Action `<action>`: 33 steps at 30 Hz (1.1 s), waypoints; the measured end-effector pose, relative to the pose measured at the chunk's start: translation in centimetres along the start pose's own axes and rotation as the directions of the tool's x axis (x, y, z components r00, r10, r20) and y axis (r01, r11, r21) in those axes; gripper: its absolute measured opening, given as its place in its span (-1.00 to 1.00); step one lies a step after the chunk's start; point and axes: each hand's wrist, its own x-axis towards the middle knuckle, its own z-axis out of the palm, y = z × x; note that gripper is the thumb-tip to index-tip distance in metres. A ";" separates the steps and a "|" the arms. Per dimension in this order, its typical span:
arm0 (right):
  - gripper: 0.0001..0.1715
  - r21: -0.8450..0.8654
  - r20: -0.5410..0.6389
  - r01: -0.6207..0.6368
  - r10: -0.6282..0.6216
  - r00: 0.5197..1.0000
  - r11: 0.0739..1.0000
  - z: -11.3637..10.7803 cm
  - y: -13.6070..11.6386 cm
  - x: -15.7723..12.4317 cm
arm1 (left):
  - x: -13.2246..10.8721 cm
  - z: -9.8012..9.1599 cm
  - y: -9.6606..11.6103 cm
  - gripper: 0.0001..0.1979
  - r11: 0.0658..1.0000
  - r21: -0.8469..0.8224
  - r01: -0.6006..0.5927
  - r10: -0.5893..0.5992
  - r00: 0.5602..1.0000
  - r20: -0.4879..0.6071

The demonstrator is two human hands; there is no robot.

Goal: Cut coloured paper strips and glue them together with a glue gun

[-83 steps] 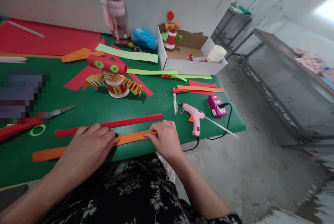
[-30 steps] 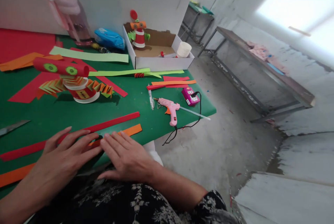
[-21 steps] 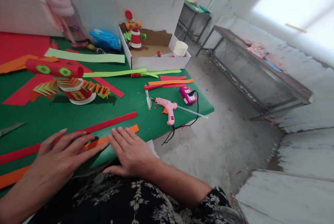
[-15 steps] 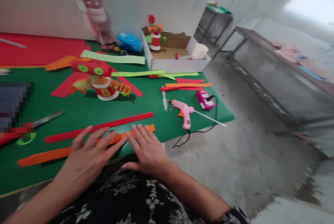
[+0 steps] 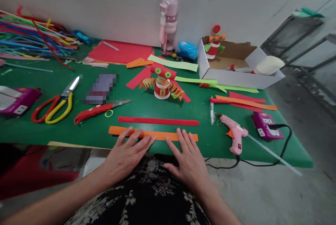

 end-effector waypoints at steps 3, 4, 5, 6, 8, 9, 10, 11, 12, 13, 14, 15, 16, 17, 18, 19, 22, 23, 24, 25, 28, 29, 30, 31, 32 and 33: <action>-0.04 -0.006 -0.001 -0.010 0.010 1.000 1.000 0.0 0.0 0.0 | -0.8 -0.3 -0.5 -0.60 0.999 -0.010 0.053 -0.053 0.998 -0.015; -0.04 -0.010 -0.002 -0.014 0.014 1.000 1.000 0.0 0.0 0.0 | -1.1 -0.5 -0.6 -0.60 0.998 -0.012 0.069 -0.070 0.997 -0.019; -0.04 -0.013 -0.002 -0.017 0.017 1.000 1.000 0.0 0.0 0.1 | -1.3 -0.6 -0.7 -0.60 0.996 -0.015 0.085 -0.085 0.996 -0.023; -0.05 -0.016 -0.001 -0.019 0.019 1.000 1.000 0.0 0.0 0.1 | -1.5 -0.7 -0.9 -0.60 0.995 -0.017 0.101 -0.101 0.995 -0.026; -0.06 -0.020 0.003 -0.021 0.021 1.000 1.000 -0.1 -0.1 0.1 | -2.0 -1.0 -1.1 -0.60 0.991 -0.015 0.134 -0.134 0.991 -0.022; -0.06 -0.022 0.006 -0.020 0.021 1.000 1.000 -0.2 -0.2 0.2 | -2.3 -1.2 -1.2 -0.60 0.988 -0.011 0.154 -0.154 0.988 -0.014; -0.05 -0.025 0.010 -0.020 0.020 1.000 0.999 -0.3 -0.2 0.2 | -2.6 -1.3 -1.3 -0.59 0.984 -0.006 0.177 -0.177 0.984 -0.008; -0.05 -0.029 0.014 -0.019 0.019 1.000 0.999 -0.3 -0.2 0.2 | -2.9 -1.5 -1.4 -0.59 0.980 -0.002 0.201 -0.201 0.980 0.000; -0.05 -0.034 0.018 -0.018 0.018 1.000 0.999 -0.4 -0.2 0.2 | -3.3 -1.6 -1.6 -0.59 0.975 -0.002 0.221 -0.221 0.975 0.008; -0.05 -0.038 0.021 -0.017 0.018 1.000 0.999 -0.4 -0.2 0.3 | -3.7 -1.6 -1.7 -0.59 0.970 -0.006 0.242 -0.242 0.970 0.012; -0.05 -0.040 0.024 -0.016 0.017 1.000 0.999 -0.5 -0.2 0.3 | -4.2 -1.7 -1.8 -0.58 0.965 -0.011 0.264 -0.263 0.965 0.014; -0.05 -0.041 0.026 -0.016 0.017 1.000 0.999 -0.5 -0.2 0.3 | -4.6 -1.7 -2.0 -0.58 0.959 -0.016 0.284 -0.284 0.959 0.017; -0.06 -0.040 0.028 -0.016 0.017 0.999 0.999 -0.6 -0.2 0.3 | -5.0 -1.7 -2.2 -0.59 0.952 -0.021 0.305 -0.304 0.952 0.023; -0.07 -0.039 0.030 -0.016 0.017 0.999 0.999 -0.6 -0.2 0.3 | -5.4 -1.7 -2.4 -0.59 0.945 -0.024 0.325 -0.324 0.945 0.034; -0.07 -0.036 0.032 -0.017 0.018 0.999 0.999 -0.6 -0.2 0.3 | -5.8 -1.8 -2.6 -0.59 0.938 -0.025 0.346 -0.344 0.938 0.048; -0.08 -0.033 0.034 -0.019 0.020 0.999 0.999 -0.6 -0.2 0.3 | -6.3 -1.8 -2.8 -0.58 0.931 -0.023 0.364 -0.362 0.930 0.063; -0.08 -0.023 0.034 -0.026 0.027 0.999 0.999 -0.7 -0.2 0.3 | -7.5 -2.1 -3.6 -0.52 0.907 -0.014 0.421 -0.418 0.903 0.104; -0.08 -0.021 0.032 -0.026 0.027 0.999 0.999 -0.7 -0.2 0.3 | -7.9 -2.2 -3.9 -0.50 0.897 -0.013 0.442 -0.438 0.892 0.113; -0.09 -0.021 0.029 -0.023 0.024 0.999 1.000 -0.7 -0.2 0.3 | -8.1 -2.5 -4.2 -0.49 0.885 -0.014 0.465 -0.460 0.879 0.120; -0.10 -0.021 0.027 -0.020 0.020 0.999 1.000 -0.7 -0.2 0.3 | -8.3 -2.7 -4.5 -0.48 0.873 -0.019 0.487 -0.481 0.868 0.126; -0.12 -0.022 0.017 -0.011 0.012 1.000 1.000 -0.7 -0.2 0.3 | -7.8 -3.3 -4.9 -0.50 0.869 -0.074 0.489 -0.483 0.871 0.092; -0.12 -0.020 0.016 -0.012 0.012 1.000 1.000 -0.6 -0.2 0.3 | -7.3 -3.3 -4.8 -0.51 0.885 -0.109 0.453 -0.449 0.891 0.060; -0.12 -0.016 0.015 -0.014 0.015 1.000 1.000 -0.6 -0.3 0.3 | -6.6 -3.1 -4.4 -0.52 0.908 -0.145 0.393 -0.394 0.919 0.029; -0.12 -0.010 0.016 -0.019 0.020 1.000 1.000 -0.6 -0.3 0.3 | -5.8 -2.8 -4.0 -0.53 0.934 -0.174 0.313 -0.317 0.948 0.002; -0.13 -0.004 0.017 -0.026 0.026 1.000 1.000 -0.6 -0.3 0.2 | -5.0 -2.3 -3.4 -0.53 0.955 -0.190 0.226 -0.233 0.972 -0.014; -0.13 0.002 0.019 -0.034 0.034 0.999 0.999 -0.5 -0.3 0.2 | -4.3 -1.7 -2.8 -0.50 0.971 -0.192 0.145 -0.149 0.989 -0.008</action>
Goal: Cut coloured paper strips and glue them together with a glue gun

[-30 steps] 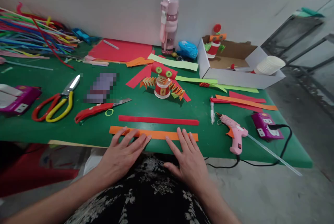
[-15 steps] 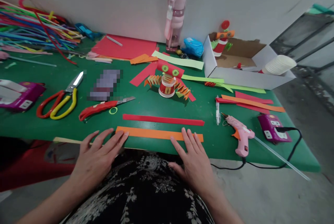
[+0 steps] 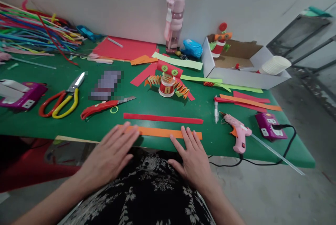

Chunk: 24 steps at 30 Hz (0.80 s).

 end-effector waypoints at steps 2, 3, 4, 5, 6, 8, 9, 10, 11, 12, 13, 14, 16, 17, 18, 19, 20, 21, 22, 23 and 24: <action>-0.13 0.008 0.004 -0.012 0.012 1.000 1.000 0.0 -0.1 0.0 | 0.7 1.5 0.7 -0.36 0.995 0.030 -0.096 0.095 0.994 0.059; -0.14 0.008 0.005 -0.019 0.019 1.000 1.000 0.1 -0.1 0.0 | 0.7 2.0 0.7 -0.30 0.993 0.056 -0.108 0.103 0.991 0.083; -0.14 0.006 0.006 -0.029 0.029 1.000 1.000 0.1 -0.2 0.0 | 0.5 2.4 0.5 -0.27 0.992 0.084 -0.098 0.089 0.991 0.098; -0.14 0.004 0.006 -0.043 0.043 0.999 0.999 0.1 -0.2 0.0 | 0.1 2.7 0.1 -0.25 0.991 0.110 -0.075 0.063 0.992 0.106; -0.15 0.003 0.006 -0.060 0.060 0.998 0.998 0.1 -0.3 -0.1 | -0.4 2.7 -0.4 -0.24 0.990 0.133 -0.047 0.033 0.994 0.106; -0.15 0.005 0.005 -0.104 0.104 0.995 0.995 0.2 -0.3 -0.4 | -1.7 2.3 -1.8 -0.25 0.986 0.165 0.004 -0.019 0.996 0.092; -0.15 0.007 0.002 -0.127 0.127 0.992 0.992 0.2 -0.2 -0.6 | -2.3 2.0 -2.4 -0.26 0.984 0.175 0.019 -0.035 0.996 0.086; -0.14 0.007 -0.002 -0.151 0.151 0.989 0.988 0.2 -0.1 -0.9 | -2.8 1.6 -2.9 -0.26 0.983 0.182 0.028 -0.043 0.996 0.082; -0.14 0.003 -0.008 -0.176 0.176 0.984 0.984 0.1 0.1 -1.2 | -3.2 1.3 -3.3 -0.27 0.982 0.189 0.031 -0.046 0.996 0.076; -0.15 -0.004 -0.015 -0.203 0.203 0.979 0.979 -0.1 0.2 -1.4 | -3.4 1.1 -3.5 -0.27 0.981 0.192 0.029 -0.043 0.996 0.072; -0.17 -0.014 -0.024 -0.234 0.234 0.972 0.972 -0.3 0.3 -1.5 | -3.5 0.9 -3.6 -0.27 0.981 0.193 0.025 -0.039 0.997 0.069; -0.19 -0.024 -0.037 -0.270 0.269 0.962 0.963 -0.6 0.3 -1.4 | -3.5 0.8 -3.7 -0.27 0.981 0.190 0.027 -0.039 0.997 0.062; -0.21 -0.023 -0.066 -0.319 0.317 0.946 0.947 -1.5 -0.2 -0.2 | -3.4 0.8 -3.5 -0.29 0.984 0.175 0.038 -0.046 0.998 0.044; -0.19 -0.006 -0.074 -0.312 0.311 0.948 0.950 -2.0 -0.8 1.0 | -3.3 0.9 -3.3 -0.30 0.986 0.160 0.052 -0.058 0.998 0.033; -0.14 0.026 -0.074 -0.266 0.267 0.961 0.964 -2.4 -1.7 2.4 | -3.2 0.9 -3.2 -0.31 0.987 0.138 0.075 -0.079 0.997 0.021; -0.09 0.076 -0.046 -0.157 0.161 0.986 0.985 -2.6 -2.8 4.0 | -3.1 0.9 -3.0 -0.33 0.988 0.114 0.101 -0.103 0.995 0.010; -0.04 0.139 -0.015 -0.006 0.008 1.000 0.990 -2.7 -4.2 5.7 | -3.1 0.9 -2.9 -0.35 0.988 0.089 0.126 -0.127 0.992 0.002; 0.00 0.201 0.015 0.145 -0.151 0.988 0.969 -2.6 -5.7 7.3 | -3.0 0.9 -2.8 -0.38 0.987 0.067 0.147 -0.147 0.989 -0.003; 0.05 0.256 0.036 0.245 -0.262 0.964 0.935 -2.4 -7.1 8.7 | -3.0 0.9 -2.7 -0.40 0.985 0.050 0.165 -0.165 0.986 -0.006; 0.07 0.300 0.055 0.317 -0.348 0.936 0.900 -1.9 -8.5 9.9 | -3.0 0.9 -2.6 -0.42 0.984 0.043 0.175 -0.175 0.985 -0.004; 0.09 0.328 0.063 0.348 -0.388 0.919 0.878 -1.4 -9.7 10.7 | -3.0 0.9 -2.6 -0.44 0.984 0.041 0.173 -0.173 0.985 -0.002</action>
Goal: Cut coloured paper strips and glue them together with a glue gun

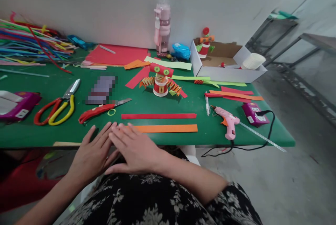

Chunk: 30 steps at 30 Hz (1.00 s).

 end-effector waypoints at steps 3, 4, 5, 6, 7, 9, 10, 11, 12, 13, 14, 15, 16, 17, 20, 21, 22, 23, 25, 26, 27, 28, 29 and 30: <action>0.16 0.032 -0.009 -0.040 0.040 0.999 0.999 1.9 -0.9 1.3 | -0.1 0.0 0.1 -0.45 1.000 -0.009 0.015 -0.015 1.000 0.008; 0.18 0.034 -0.010 -0.068 0.068 0.998 0.997 2.2 -0.9 1.1 | -0.1 0.1 0.2 -0.46 1.000 -0.014 0.024 -0.023 1.000 0.007; 0.18 0.036 -0.007 -0.093 0.093 0.996 0.995 2.4 -0.8 0.7 | -0.2 0.1 0.2 -0.46 0.999 -0.018 0.029 -0.029 1.000 0.003; 0.18 0.036 -0.002 -0.115 0.115 0.993 0.993 2.4 -0.6 0.1 | -0.2 0.2 0.2 -0.45 0.999 -0.019 0.031 -0.031 0.999 -0.004; 0.17 0.034 0.004 -0.133 0.133 0.991 0.991 2.3 -0.3 -0.5 | -0.3 0.2 0.1 -0.45 0.999 -0.015 0.032 -0.032 0.999 -0.010; 0.13 0.026 0.015 -0.155 0.155 0.988 0.988 2.0 0.3 -1.8 | -0.3 0.3 0.0 -0.40 1.000 0.015 -0.001 0.001 1.000 -0.020; 0.11 0.018 0.018 -0.165 0.165 0.986 0.986 1.8 0.7 -2.4 | -0.4 0.4 -0.2 -0.37 0.999 0.037 -0.026 0.027 0.999 -0.024; 0.09 0.009 0.023 -0.179 0.179 0.984 0.984 1.6 1.0 -3.0 | -0.4 0.4 -0.4 -0.33 0.997 0.058 -0.041 0.042 0.999 -0.026; 0.07 -0.002 0.031 -0.198 0.198 0.980 0.980 1.4 1.3 -3.6 | -0.4 0.5 -0.5 -0.30 0.996 0.076 -0.056 0.058 0.998 -0.025; 0.06 -0.014 0.038 -0.220 0.221 0.975 0.975 1.2 1.6 -4.2 | -0.5 0.5 -0.7 -0.27 0.994 0.087 -0.072 0.074 0.997 -0.023; 0.05 -0.027 0.046 -0.242 0.243 0.969 0.970 1.0 1.8 -4.9 | -0.5 0.5 -0.8 -0.26 0.993 0.088 -0.079 0.081 0.997 -0.019; 0.05 -0.040 0.053 -0.262 0.264 0.963 0.964 0.8 2.1 -5.6 | -0.6 0.4 -0.9 -0.26 0.994 0.079 -0.077 0.078 0.997 -0.010; 0.05 -0.055 0.060 -0.277 0.280 0.958 0.959 0.7 2.3 -6.4 | -0.6 0.4 -0.9 -0.26 0.995 0.063 -0.074 0.074 0.997 0.001; 0.06 -0.069 0.064 -0.287 0.291 0.954 0.955 0.5 2.5 -7.2 | -0.7 0.3 -0.9 -0.27 0.997 0.041 -0.061 0.060 0.998 0.008; 0.05 -0.107 0.056 -0.333 0.340 0.939 0.937 0.0 3.3 -9.7 | -0.8 0.1 -0.6 -0.33 0.999 -0.045 0.008 -0.007 1.000 0.016; 0.04 -0.115 0.049 -0.359 0.367 0.929 0.926 -0.2 3.5 -10.6 | -0.8 0.0 -0.5 -0.34 0.997 -0.075 0.031 -0.030 0.999 0.020; 0.02 -0.122 0.041 -0.391 0.398 0.916 0.912 -0.4 3.8 -11.4 | -0.8 0.0 -0.4 -0.35 0.993 -0.100 0.058 -0.055 0.998 0.031; 0.00 -0.128 0.034 -0.424 0.432 0.901 0.896 -0.6 4.1 -12.1 | -0.8 0.0 -0.3 -0.36 0.990 -0.119 0.074 -0.070 0.997 0.040; -0.05 -0.141 0.014 -0.479 0.485 0.874 0.867 -0.8 4.6 -13.5 | -0.8 0.1 -0.3 -0.35 0.989 -0.130 0.078 -0.073 0.996 0.043; -0.06 -0.148 0.000 -0.500 0.506 0.863 0.853 -0.9 4.9 -14.1 | -0.8 0.2 -0.3 -0.35 0.990 -0.125 0.065 -0.062 0.998 0.032; -0.08 -0.155 -0.014 -0.518 0.522 0.853 0.841 -1.0 5.1 -14.7 | -0.8 0.2 -0.3 -0.35 0.992 -0.115 0.050 -0.049 0.999 0.017; -0.08 -0.161 -0.028 -0.530 0.532 0.846 0.833 -1.1 5.4 -15.2 | -0.8 0.3 -0.3 -0.35 0.994 -0.104 0.043 -0.042 0.999 0.006; -0.08 -0.165 -0.038 -0.537 0.539 0.841 0.827 -1.2 5.5 -15.6 | -0.8 0.2 -0.3 -0.35 0.994 -0.098 0.046 -0.046 0.999 0.005; -0.08 -0.166 -0.045 -0.542 0.543 0.839 0.824 -1.4 5.7 -16.1 | -0.8 0.1 -0.3 -0.35 0.993 -0.097 0.061 -0.060 0.998 0.014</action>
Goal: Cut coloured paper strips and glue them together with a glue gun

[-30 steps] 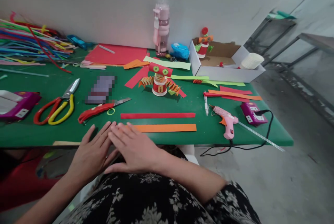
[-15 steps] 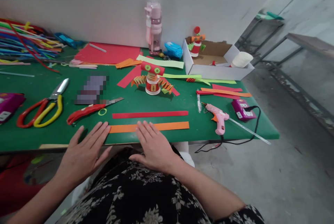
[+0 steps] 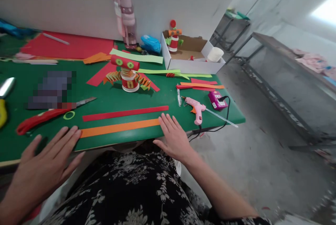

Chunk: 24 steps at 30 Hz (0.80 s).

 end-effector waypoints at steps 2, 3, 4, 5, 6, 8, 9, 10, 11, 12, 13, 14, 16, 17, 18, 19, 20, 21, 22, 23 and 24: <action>-0.08 0.005 -0.030 0.001 -0.001 1.000 1.000 -0.5 0.5 -0.5 | 0.1 -0.6 0.2 -0.35 1.000 -0.003 0.026 -0.026 1.000 0.012; -0.07 0.009 -0.061 0.000 0.000 0.998 1.000 -0.8 0.6 -0.6 | 0.2 -1.1 0.4 -0.35 0.999 -0.001 0.036 -0.036 0.999 0.008; -0.05 0.012 -0.098 -0.007 0.008 0.995 1.000 -1.2 0.5 -0.7 | 0.3 -1.5 0.6 -0.34 0.999 0.005 0.045 -0.045 0.999 -0.004; -0.03 0.015 -0.137 -0.013 0.015 0.990 1.000 -1.6 0.2 -0.6 | 0.6 -1.9 1.0 -0.33 0.999 0.015 0.051 -0.050 0.998 -0.023; 0.00 0.020 -0.168 -0.006 0.009 0.986 1.000 -1.9 -0.3 -0.4 | 0.9 -2.1 1.5 -0.33 0.999 0.024 0.047 -0.046 0.998 -0.046; 0.07 0.038 -0.166 0.062 -0.055 0.985 0.997 -2.2 -2.0 0.4 | 1.9 -1.9 2.8 -0.36 1.000 0.026 0.000 0.002 0.997 -0.071; 0.10 0.053 -0.137 0.124 -0.116 0.984 0.991 -2.0 -3.0 1.1 | 2.4 -1.4 3.6 -0.39 0.998 0.020 -0.051 0.053 0.996 -0.069; 0.11 0.072 -0.093 0.189 -0.182 0.979 0.979 -1.8 -4.1 1.8 | 3.0 -0.6 4.5 -0.43 0.992 0.016 -0.123 0.124 0.991 -0.054; 0.12 0.090 -0.057 0.244 -0.240 0.969 0.966 -1.4 -5.1 2.5 | 3.5 0.3 5.4 -0.46 0.980 0.015 -0.197 0.198 0.980 -0.038; 0.12 0.107 -0.029 0.277 -0.276 0.961 0.955 -0.9 -5.9 3.1 | 4.0 1.3 6.2 -0.48 0.968 0.019 -0.251 0.251 0.968 -0.007; 0.14 0.118 -0.015 0.298 -0.298 0.954 0.947 -0.3 -6.5 3.7 | 4.3 2.3 6.8 -0.48 0.957 0.026 -0.288 0.288 0.958 0.008; 0.15 0.124 -0.013 0.309 -0.310 0.951 0.943 0.2 -6.8 4.1 | 4.5 3.1 7.3 -0.46 0.951 0.041 -0.307 0.307 0.952 0.014; 0.17 0.113 -0.028 0.317 -0.316 0.948 0.942 1.0 -6.7 4.4 | 4.6 4.2 7.6 -0.43 0.943 0.075 -0.324 0.324 0.946 0.016; 0.17 0.100 -0.039 0.320 -0.318 0.947 0.942 1.3 -6.4 4.3 | 4.5 4.3 7.4 -0.42 0.940 0.090 -0.328 0.329 0.944 0.013; 0.16 0.084 -0.047 0.322 -0.319 0.946 0.943 1.5 -5.9 4.2 | 4.3 4.3 7.1 -0.42 0.938 0.100 -0.332 0.333 0.943 0.010; 0.15 0.067 -0.056 0.323 -0.320 0.946 0.944 1.6 -5.5 4.0 | 4.0 4.1 6.7 -0.43 0.938 0.105 -0.331 0.332 0.943 0.005; 0.14 0.049 -0.065 0.321 -0.318 0.946 0.946 1.8 -5.0 3.8 | 3.8 3.8 6.2 -0.44 0.939 0.106 -0.327 0.329 0.944 0.004; 0.14 0.030 -0.072 0.317 -0.315 0.946 0.948 1.8 -4.5 3.5 | 3.5 3.5 5.7 -0.45 0.940 0.109 -0.322 0.323 0.946 0.007; 0.15 0.010 -0.080 0.312 -0.310 0.947 0.950 1.9 -4.1 3.3 | 3.2 3.1 5.1 -0.45 0.942 0.113 -0.315 0.316 0.949 0.013; 0.16 -0.009 -0.088 0.304 -0.303 0.949 0.953 2.0 -3.7 3.2 | 2.9 2.7 4.5 -0.45 0.945 0.120 -0.306 0.305 0.952 0.019; 0.16 -0.027 -0.098 0.293 -0.294 0.951 0.956 2.1 -3.5 3.0 | 2.6 2.4 3.9 -0.44 0.948 0.126 -0.294 0.293 0.956 0.024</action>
